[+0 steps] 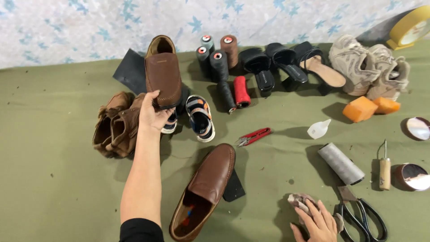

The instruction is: The person cleans a brown leather loafer using a cloth. They wipe the exterior, sole, and interior of the shoe, then place it on the table. The person repeats the process on the second loafer, wiping the exterior and interior surfaces.

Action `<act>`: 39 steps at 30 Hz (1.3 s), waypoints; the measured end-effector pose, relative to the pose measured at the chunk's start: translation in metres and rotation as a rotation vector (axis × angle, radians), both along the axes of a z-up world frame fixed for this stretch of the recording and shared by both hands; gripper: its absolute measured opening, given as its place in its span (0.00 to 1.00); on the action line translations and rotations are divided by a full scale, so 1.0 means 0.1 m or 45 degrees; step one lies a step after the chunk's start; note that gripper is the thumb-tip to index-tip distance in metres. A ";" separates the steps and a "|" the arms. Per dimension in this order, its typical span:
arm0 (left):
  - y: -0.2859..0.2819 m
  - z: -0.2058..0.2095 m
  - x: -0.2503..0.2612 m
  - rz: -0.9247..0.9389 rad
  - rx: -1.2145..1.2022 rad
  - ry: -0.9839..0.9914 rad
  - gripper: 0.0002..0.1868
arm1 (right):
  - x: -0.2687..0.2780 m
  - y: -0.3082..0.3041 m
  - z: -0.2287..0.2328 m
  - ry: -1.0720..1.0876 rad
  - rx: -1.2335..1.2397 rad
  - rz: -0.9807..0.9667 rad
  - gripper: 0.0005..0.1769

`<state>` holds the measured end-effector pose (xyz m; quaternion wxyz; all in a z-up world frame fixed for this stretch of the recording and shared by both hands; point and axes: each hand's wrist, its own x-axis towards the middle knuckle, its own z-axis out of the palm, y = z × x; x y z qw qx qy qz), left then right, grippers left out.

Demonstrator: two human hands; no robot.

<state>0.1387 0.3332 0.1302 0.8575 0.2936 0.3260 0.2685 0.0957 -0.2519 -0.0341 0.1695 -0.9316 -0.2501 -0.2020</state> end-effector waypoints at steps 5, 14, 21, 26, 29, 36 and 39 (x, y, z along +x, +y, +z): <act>0.30 -0.21 0.56 0.053 -0.123 -0.049 0.30 | 0.08 -0.05 -0.14 0.070 -0.028 -0.043 0.24; 0.37 -0.85 1.31 0.393 -0.245 -0.060 0.27 | 0.30 -0.39 -0.77 0.097 -0.075 0.100 0.20; 0.39 -0.70 1.21 0.435 0.090 0.505 0.51 | 0.13 -0.15 -0.20 0.279 -0.087 -0.021 0.21; 0.25 -0.47 1.04 0.136 0.080 0.466 0.48 | 0.18 -0.13 -0.16 0.118 0.048 0.077 0.20; 0.37 -0.67 0.94 0.022 0.045 0.320 0.31 | 0.20 -0.07 -0.01 0.106 0.130 0.126 0.19; -0.04 -0.70 0.20 0.198 0.807 0.358 0.39 | 0.24 -0.08 0.22 0.134 0.202 0.392 0.15; -0.87 -0.40 -0.41 0.034 1.113 0.424 0.22 | 0.30 -0.01 0.40 0.225 0.261 0.380 0.13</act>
